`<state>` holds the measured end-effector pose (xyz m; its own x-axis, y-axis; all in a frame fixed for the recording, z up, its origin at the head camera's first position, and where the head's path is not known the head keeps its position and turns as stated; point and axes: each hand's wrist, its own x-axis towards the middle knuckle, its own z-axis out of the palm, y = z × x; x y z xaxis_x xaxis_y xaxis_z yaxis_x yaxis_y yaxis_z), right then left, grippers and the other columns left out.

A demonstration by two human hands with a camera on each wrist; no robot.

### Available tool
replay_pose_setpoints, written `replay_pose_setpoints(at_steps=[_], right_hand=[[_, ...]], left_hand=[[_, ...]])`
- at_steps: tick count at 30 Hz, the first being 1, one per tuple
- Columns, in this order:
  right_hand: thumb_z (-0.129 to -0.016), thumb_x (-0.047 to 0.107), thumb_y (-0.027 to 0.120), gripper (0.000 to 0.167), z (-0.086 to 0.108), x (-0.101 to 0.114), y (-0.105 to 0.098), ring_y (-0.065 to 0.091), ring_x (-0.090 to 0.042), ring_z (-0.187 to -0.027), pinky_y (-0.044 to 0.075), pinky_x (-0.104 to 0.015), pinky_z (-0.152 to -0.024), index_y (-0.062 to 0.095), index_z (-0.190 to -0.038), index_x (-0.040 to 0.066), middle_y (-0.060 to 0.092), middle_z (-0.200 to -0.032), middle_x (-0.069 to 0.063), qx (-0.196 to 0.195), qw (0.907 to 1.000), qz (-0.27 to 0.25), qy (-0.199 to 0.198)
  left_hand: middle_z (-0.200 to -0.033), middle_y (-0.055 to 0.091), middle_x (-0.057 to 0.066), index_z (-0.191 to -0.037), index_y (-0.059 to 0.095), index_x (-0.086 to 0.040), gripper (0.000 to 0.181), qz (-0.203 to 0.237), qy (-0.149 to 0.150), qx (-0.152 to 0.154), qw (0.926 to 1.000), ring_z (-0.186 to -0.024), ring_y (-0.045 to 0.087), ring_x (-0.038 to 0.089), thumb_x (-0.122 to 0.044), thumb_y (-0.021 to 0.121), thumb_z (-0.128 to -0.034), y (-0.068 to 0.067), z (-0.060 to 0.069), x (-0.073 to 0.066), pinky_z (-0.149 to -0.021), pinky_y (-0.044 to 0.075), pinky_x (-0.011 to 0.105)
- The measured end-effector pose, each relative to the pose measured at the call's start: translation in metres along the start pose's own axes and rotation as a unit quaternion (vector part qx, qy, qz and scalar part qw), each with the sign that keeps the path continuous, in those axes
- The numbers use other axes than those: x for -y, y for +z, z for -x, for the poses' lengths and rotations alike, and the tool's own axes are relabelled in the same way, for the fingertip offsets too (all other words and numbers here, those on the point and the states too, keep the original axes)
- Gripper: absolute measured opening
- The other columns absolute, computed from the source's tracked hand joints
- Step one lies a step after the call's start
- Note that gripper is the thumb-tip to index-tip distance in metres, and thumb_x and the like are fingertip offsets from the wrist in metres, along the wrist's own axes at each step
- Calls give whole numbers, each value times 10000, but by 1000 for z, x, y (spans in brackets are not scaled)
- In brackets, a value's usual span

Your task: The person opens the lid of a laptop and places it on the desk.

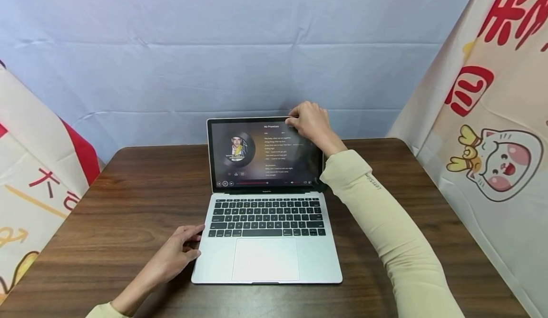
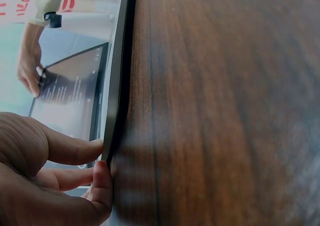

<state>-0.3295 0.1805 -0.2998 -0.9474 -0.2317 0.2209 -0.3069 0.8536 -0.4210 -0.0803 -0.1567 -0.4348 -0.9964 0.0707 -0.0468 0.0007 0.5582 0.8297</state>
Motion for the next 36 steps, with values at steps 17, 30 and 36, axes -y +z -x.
replay_pose_setpoints(at_steps=[17,30,36], right_hand=[[-1011,259,693,369,-1,-10,-4,615,-390,-1208,462,-589,-987,711,-1315,49,682,-1305,-173,150,9997,-17,217],[-1006,260,700,365,1,-22,-7,587,-421,-1245,478,-597,-938,718,-1304,51,662,-1325,-192,62,9991,-108,415],[-1024,220,667,346,1,-26,-6,558,-434,-1266,475,-608,-930,705,-1320,44,643,-1355,-201,93,9988,-163,451]], left_hand=[[-1278,530,196,-1382,554,146,562,-23,0,35,10000,-1053,575,251,206,653,-831,-1,-2,1,-744,517,242],[-1280,525,202,-1377,557,148,561,-10,-15,66,10000,-1053,570,259,213,644,-827,-2,-3,1,-744,512,238],[-1277,524,202,-1380,558,143,560,-23,-37,83,10000,-1051,564,257,208,645,-831,-2,-4,1,-746,508,237]])
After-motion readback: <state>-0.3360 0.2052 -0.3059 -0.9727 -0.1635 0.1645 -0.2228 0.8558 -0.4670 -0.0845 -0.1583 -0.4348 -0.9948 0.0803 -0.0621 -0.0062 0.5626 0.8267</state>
